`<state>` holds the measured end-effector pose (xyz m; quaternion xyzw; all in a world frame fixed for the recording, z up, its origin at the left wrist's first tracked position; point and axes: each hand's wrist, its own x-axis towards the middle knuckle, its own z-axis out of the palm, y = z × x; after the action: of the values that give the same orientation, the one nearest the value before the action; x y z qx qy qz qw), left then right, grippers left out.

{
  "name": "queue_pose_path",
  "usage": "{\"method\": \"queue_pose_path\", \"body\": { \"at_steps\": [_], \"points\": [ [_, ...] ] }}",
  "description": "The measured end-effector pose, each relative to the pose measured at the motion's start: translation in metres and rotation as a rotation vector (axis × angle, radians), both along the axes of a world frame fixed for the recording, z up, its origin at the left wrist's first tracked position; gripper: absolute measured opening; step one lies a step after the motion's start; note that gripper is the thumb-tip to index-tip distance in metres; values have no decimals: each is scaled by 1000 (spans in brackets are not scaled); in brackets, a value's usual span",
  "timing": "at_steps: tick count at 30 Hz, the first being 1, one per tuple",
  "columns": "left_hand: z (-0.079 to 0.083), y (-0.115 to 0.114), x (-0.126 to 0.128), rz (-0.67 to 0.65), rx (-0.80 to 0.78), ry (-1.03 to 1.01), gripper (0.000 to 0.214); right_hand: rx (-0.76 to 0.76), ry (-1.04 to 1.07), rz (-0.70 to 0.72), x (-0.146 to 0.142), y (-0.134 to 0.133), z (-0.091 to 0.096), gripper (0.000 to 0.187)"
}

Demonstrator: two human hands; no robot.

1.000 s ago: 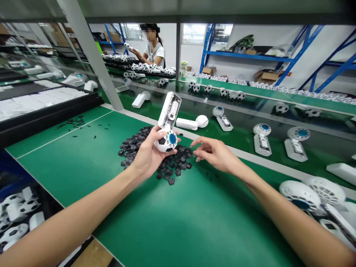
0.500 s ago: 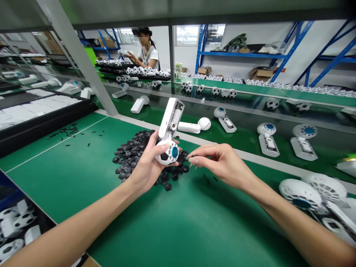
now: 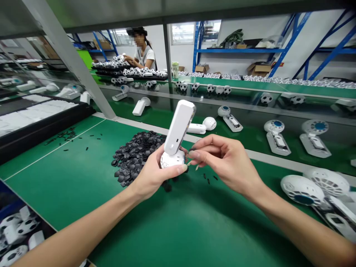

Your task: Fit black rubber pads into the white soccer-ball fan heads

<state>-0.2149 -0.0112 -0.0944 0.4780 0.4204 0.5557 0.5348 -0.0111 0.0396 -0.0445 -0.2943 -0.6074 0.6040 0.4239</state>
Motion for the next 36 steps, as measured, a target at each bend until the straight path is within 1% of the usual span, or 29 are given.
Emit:
{"method": "queue_pose_path", "body": {
  "at_steps": [2,4,6,9,11,15,17,21,24,28,33,36],
  "points": [
    [-5,-1,1,-22,36,39,48,-13,-3,7,0,-1,1,19],
    [-8,-2,2,-31,50,37,51,0,-10,19,1,-2,1,20],
    [-10,-2,3,-4,61,47,56,41,-29,16,1,-2,0,18],
    [-8,-3,5,59,78,116,58,97,-75,-19,0,-2,-1,15],
    [-6,-4,6,98,88,158,59,53,-83,-11,-2,-2,-2,19],
    [-1,-7,9,160,114,174,63,-192,-70,84,-3,-1,-4,35],
    [1,-9,11,169,106,176,66,-258,-79,108,-3,0,-4,39],
    [3,-10,13,154,94,158,65,-252,-125,151,-3,1,-6,42],
    [3,-10,13,146,85,140,65,-234,-144,154,-4,-3,-9,42],
    [0,-10,14,128,92,120,67,-288,-117,186,-6,-7,-12,45],
    [3,-13,17,98,125,119,62,-325,-103,241,-6,-7,-12,46],
    [4,-15,16,127,169,164,67,-354,-100,251,-8,-8,-13,47]
  ]
}}
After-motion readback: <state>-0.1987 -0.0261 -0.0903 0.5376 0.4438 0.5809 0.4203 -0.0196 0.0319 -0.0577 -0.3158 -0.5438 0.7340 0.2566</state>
